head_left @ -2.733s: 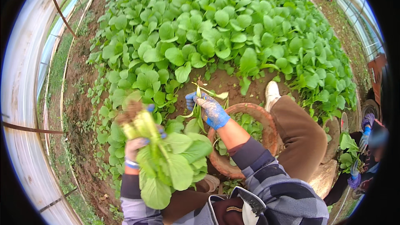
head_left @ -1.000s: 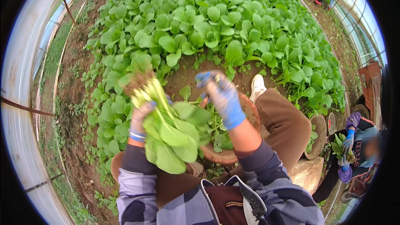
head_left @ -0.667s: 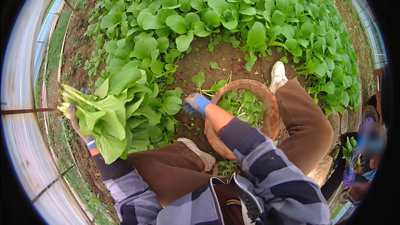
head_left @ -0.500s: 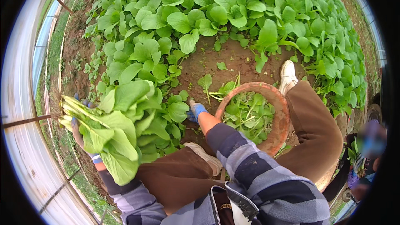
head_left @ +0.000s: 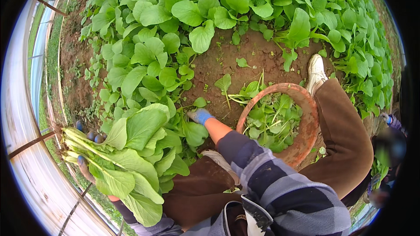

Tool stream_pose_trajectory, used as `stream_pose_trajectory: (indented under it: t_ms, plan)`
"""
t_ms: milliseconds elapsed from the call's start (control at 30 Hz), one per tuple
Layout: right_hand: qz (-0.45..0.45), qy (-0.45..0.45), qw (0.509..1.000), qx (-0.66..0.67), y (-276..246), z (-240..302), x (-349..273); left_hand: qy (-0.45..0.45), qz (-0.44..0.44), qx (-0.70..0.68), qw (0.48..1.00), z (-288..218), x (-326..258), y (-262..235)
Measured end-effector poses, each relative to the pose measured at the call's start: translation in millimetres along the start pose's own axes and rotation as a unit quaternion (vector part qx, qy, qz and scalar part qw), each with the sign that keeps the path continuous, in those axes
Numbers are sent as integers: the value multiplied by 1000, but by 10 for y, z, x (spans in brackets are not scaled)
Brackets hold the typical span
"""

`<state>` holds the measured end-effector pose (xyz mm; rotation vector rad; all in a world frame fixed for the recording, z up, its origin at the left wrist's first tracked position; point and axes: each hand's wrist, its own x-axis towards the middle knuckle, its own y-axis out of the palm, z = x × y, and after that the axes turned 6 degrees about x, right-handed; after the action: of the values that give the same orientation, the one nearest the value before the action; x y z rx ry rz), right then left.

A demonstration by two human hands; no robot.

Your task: The person harvests leafy green vegetables by hand, pulling them from the soil and placing them into a basket. The person also trims the roots and bundles the vegetables together.

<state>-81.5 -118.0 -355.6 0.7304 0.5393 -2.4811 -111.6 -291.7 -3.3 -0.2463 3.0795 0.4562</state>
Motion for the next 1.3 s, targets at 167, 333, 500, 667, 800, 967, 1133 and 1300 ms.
stream_pose_trajectory:
  t_ms: [167, 333, 500, 667, 800, 967, 1133, 1300]
  plan:
    - [-61, 169, 978, 103, -303, 96, 124, -8, -11, -3, 1000, -31, 21, 67]
    - [146, 284, 689, 651, -2, 362, 4, -7, -9, -4, 1000, 19, 21, 1]
    - [179, 280, 603, 725, 626, 150, 431, -20, 74, -29, 997, -6, 5, 20]
    - [38, 280, 594, 753, 875, 299, 589, -30, -14, 10, 999, 37, 39, 179]
    - [34, 342, 661, 667, 504, 406, 138, -34, -28, 3, 999, 18, -97, -120]
    - [48, 194, 864, 462, 290, -31, 212, -22, -26, 41, 999, -56, -70, 148]
    - [137, 132, 926, 326, 80, 34, 50, -25, 19, 3, 1000, -96, -57, 83]
    - [112, 122, 889, 426, -456, 72, -557, -25, 32, -30, 999, -201, -107, 90]
